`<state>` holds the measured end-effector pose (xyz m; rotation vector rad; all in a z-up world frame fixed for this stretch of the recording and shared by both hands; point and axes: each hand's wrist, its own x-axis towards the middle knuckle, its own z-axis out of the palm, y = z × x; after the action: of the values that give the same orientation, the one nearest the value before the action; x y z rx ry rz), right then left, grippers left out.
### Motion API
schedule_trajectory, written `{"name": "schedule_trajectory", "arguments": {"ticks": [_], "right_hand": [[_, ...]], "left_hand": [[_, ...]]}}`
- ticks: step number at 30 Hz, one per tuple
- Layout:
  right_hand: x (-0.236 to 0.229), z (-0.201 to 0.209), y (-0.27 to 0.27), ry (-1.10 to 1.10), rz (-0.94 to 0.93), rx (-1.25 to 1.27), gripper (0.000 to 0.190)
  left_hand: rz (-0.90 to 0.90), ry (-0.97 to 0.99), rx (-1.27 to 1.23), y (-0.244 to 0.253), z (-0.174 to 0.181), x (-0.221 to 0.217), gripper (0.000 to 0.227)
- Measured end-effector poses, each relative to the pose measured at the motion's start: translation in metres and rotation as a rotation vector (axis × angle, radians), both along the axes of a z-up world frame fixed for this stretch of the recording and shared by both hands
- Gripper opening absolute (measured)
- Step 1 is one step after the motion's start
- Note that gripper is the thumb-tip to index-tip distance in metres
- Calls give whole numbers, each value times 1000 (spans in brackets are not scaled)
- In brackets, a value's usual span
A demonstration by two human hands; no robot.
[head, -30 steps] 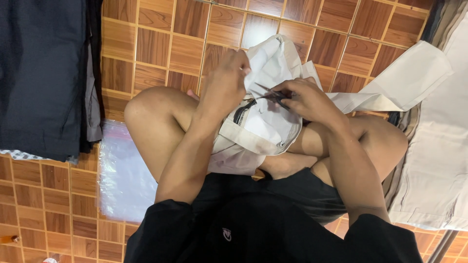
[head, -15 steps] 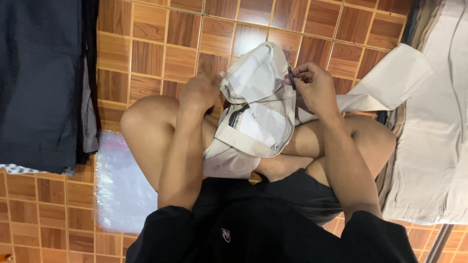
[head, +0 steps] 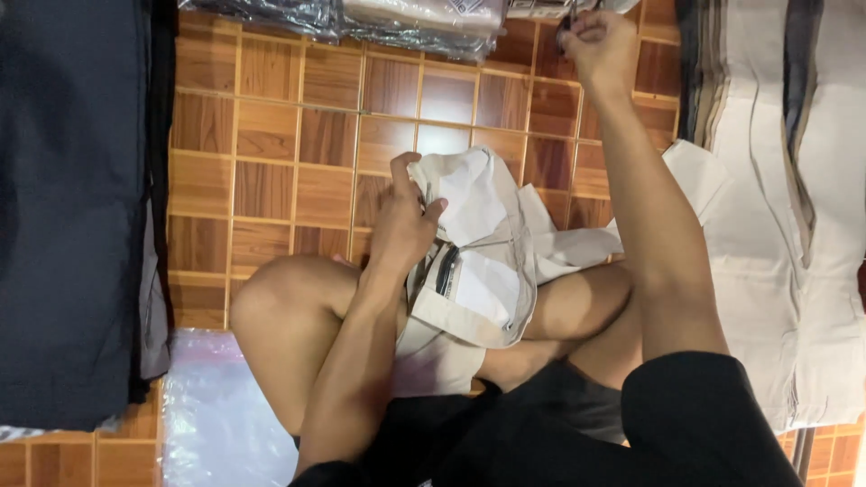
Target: Packing folded pants into plastic bags and inspecting other pairs for quality.
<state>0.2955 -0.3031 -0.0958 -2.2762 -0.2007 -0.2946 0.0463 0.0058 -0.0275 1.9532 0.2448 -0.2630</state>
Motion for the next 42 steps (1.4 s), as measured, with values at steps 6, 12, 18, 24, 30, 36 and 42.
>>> {"name": "schedule_trajectory", "arguments": {"ticks": [6,12,18,24,30,36,42], "right_hand": [[131,-48,-5,-253,-67,-270,10],[146,-70,7,-122,-71,-297,11],[2,-6,24,6,-78,-156,9],[-182,63,48,352,55,178,14],[-226,76,57,373,442,153,78],[-212,72,28,494,229,171,71],[-205,7,-13,789,354,687,31]], "left_hand": [[-47,229,-127,4,38,12,56],[-73,289,-131,7,40,11,50],[-233,116,-247,6,44,7,60],[-256,-119,-498,5,38,-3,63],[-358,-247,-987,-7,11,-9,65],[-170,-198,-1228,1,-2,-14,91],[30,-183,-1090,9,-15,-10,72]]}}
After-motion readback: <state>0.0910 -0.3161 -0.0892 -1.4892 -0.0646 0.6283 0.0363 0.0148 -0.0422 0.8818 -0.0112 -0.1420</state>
